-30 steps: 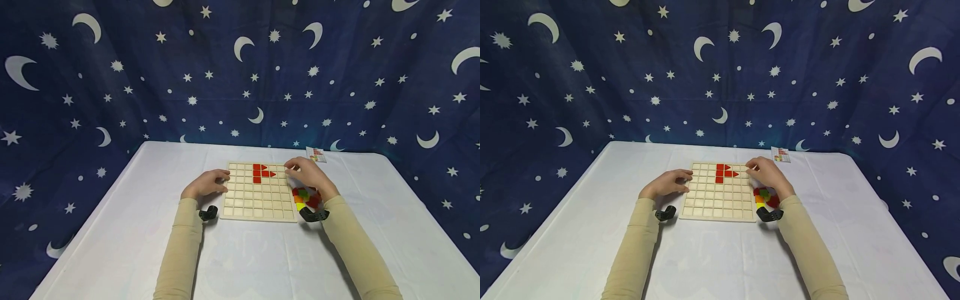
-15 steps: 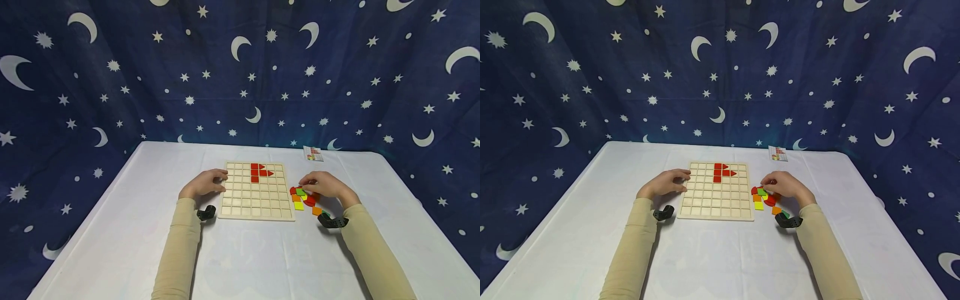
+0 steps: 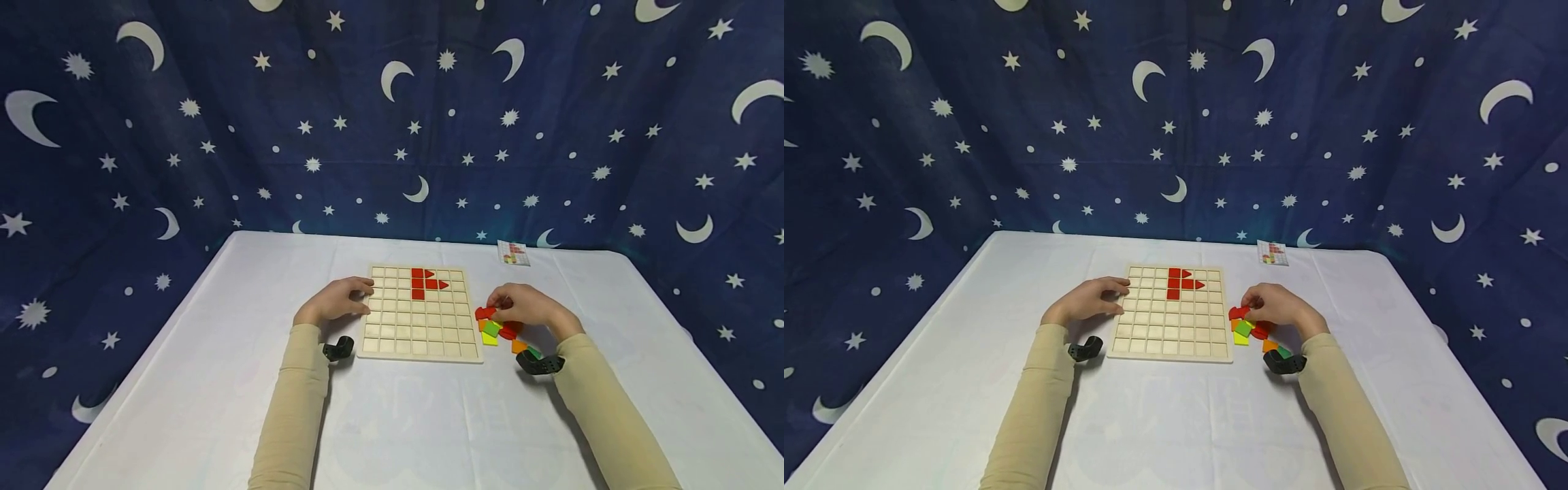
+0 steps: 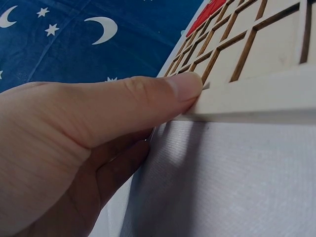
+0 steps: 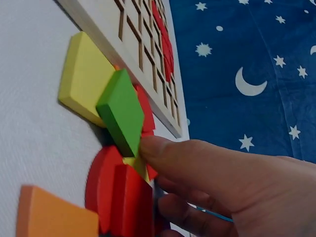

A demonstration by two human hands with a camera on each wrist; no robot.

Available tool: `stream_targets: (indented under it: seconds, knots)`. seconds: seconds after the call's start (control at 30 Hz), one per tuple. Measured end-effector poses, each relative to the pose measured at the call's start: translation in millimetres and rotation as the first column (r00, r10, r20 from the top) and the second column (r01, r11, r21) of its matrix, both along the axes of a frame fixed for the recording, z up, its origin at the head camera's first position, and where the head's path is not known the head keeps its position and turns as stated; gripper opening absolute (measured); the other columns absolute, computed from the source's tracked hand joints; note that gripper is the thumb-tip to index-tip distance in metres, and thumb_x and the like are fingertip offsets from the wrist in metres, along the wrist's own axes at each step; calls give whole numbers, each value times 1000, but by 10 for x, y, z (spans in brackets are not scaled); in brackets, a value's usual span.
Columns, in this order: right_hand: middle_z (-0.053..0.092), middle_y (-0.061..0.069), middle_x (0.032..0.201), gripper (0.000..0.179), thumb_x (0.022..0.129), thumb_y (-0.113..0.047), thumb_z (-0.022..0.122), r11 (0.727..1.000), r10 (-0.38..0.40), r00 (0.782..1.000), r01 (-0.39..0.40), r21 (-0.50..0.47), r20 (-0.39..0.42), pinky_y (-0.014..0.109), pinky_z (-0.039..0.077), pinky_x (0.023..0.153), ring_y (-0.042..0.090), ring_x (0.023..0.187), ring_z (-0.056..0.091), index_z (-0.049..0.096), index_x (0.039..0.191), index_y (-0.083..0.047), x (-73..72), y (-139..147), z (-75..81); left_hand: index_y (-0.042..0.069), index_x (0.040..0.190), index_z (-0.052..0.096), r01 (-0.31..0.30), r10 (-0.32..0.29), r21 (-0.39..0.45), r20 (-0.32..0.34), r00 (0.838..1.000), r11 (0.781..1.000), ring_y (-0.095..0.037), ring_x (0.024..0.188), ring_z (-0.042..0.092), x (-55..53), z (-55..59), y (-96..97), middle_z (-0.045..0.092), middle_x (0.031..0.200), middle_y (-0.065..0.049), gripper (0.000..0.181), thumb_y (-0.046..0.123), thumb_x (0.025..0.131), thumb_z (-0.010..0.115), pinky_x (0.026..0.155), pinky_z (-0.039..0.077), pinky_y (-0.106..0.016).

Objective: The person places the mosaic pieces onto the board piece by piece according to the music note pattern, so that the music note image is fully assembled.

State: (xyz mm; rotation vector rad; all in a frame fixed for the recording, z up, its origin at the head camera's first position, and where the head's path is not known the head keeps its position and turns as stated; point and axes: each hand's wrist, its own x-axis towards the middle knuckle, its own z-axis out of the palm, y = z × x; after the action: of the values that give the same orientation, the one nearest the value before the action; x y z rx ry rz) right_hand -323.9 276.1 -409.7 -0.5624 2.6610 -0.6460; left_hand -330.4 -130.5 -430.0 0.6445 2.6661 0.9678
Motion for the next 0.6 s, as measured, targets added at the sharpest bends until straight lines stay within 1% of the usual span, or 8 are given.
stream_targets:
  seconds: [0.13,0.37,0.5,0.6]
  knots:
    - [63,5,94,21,91,-17,70,999,-43,999,43,5,-4,29,51,69,20,79,52,68,107,-6,-32,-31,-39,3,129,63,1,-1,2,-4,1000,1000,-28,141,34,6,4,1,47,148,-7,47,17,86,76,116,29,-43]
    - [65,6,96,25,87,-19,74,997,-60,998,59,49,20,28,53,69,20,80,55,67,107,-6,-55,-98,-25,3,129,62,11,-11,6,-12,1000,1000,-29,140,36,-7,-25,1,47,147,-8,47,17,86,75,115,31,-42]
    - [65,7,96,21,88,-15,72,992,-95,995,96,79,-15,28,54,69,20,78,55,67,106,-4,-74,-150,-20,2,128,63,10,-10,5,-16,1000,1000,-29,140,37,2,-11,-2,48,147,-9,46,17,86,75,115,31,-43]
    - [64,9,96,20,91,-16,69,987,-139,989,143,79,-59,32,55,73,22,79,54,67,106,-3,-91,-179,-22,2,128,63,11,-11,3,-24,1000,1000,-30,140,37,7,-2,-8,48,147,-9,46,16,86,76,115,31,-43]
